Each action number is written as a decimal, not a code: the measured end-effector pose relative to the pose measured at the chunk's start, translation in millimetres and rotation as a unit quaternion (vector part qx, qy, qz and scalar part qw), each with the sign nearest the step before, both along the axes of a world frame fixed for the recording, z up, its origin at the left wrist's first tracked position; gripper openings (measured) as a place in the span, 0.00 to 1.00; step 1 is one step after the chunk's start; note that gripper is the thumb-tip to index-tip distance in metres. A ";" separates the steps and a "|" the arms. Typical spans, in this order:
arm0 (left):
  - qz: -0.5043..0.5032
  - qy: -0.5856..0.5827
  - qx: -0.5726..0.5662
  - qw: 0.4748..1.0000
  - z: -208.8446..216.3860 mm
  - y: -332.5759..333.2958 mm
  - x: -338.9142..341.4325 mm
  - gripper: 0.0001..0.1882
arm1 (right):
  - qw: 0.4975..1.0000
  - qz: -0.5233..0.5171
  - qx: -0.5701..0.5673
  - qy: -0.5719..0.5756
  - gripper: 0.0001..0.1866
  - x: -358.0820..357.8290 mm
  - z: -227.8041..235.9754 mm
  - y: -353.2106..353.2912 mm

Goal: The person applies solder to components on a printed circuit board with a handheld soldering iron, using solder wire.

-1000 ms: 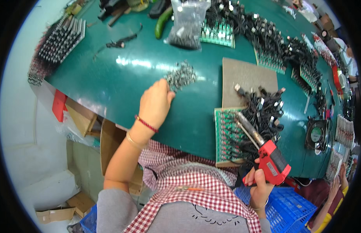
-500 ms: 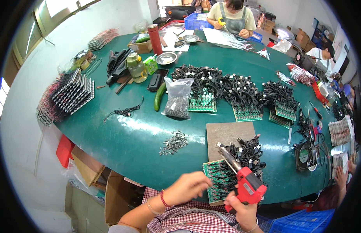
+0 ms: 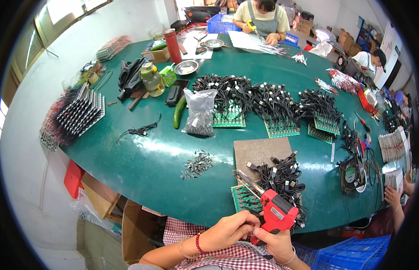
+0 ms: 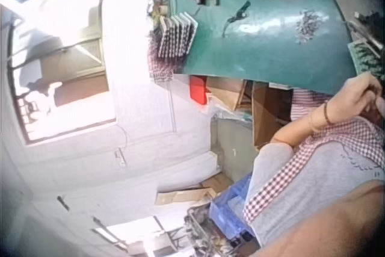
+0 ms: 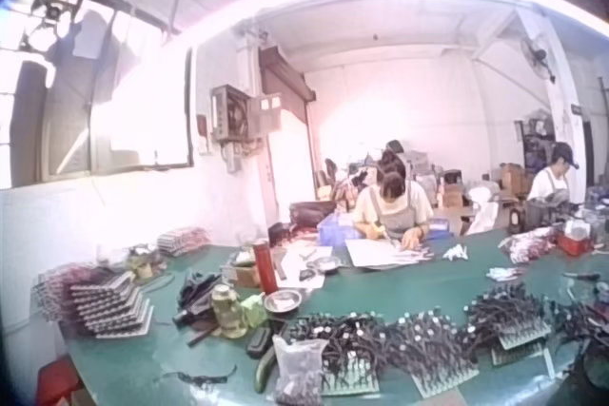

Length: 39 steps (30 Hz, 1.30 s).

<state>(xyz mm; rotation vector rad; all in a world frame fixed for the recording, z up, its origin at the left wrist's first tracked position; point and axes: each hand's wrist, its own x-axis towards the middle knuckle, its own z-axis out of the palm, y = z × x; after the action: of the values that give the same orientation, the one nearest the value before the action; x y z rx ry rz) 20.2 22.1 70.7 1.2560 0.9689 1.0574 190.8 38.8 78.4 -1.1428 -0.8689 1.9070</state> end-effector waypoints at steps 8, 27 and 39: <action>0.058 -0.046 -0.071 0.995 -23.5 -11.7 11.4 0.05 | 0.998 0.031 0.042 -0.042 0.23 0.7 -7.8 1.9; -0.046 0.108 -0.043 0.992 -7.7 2.4 -14.5 0.03 | 0.965 0.133 0.125 -0.186 0.16 6.1 -15.1 -4.0; 0.048 -0.032 -0.295 0.954 -60.4 26.8 -47.5 0.05 | 0.973 0.050 0.152 -0.166 0.25 30.5 -18.3 -6.6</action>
<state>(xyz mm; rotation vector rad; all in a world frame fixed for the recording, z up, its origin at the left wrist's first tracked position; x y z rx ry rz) -27.3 48.9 10.4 0.6845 1.1913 0.7881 221.3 32.2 60.2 -1.2622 -1.3736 1.6089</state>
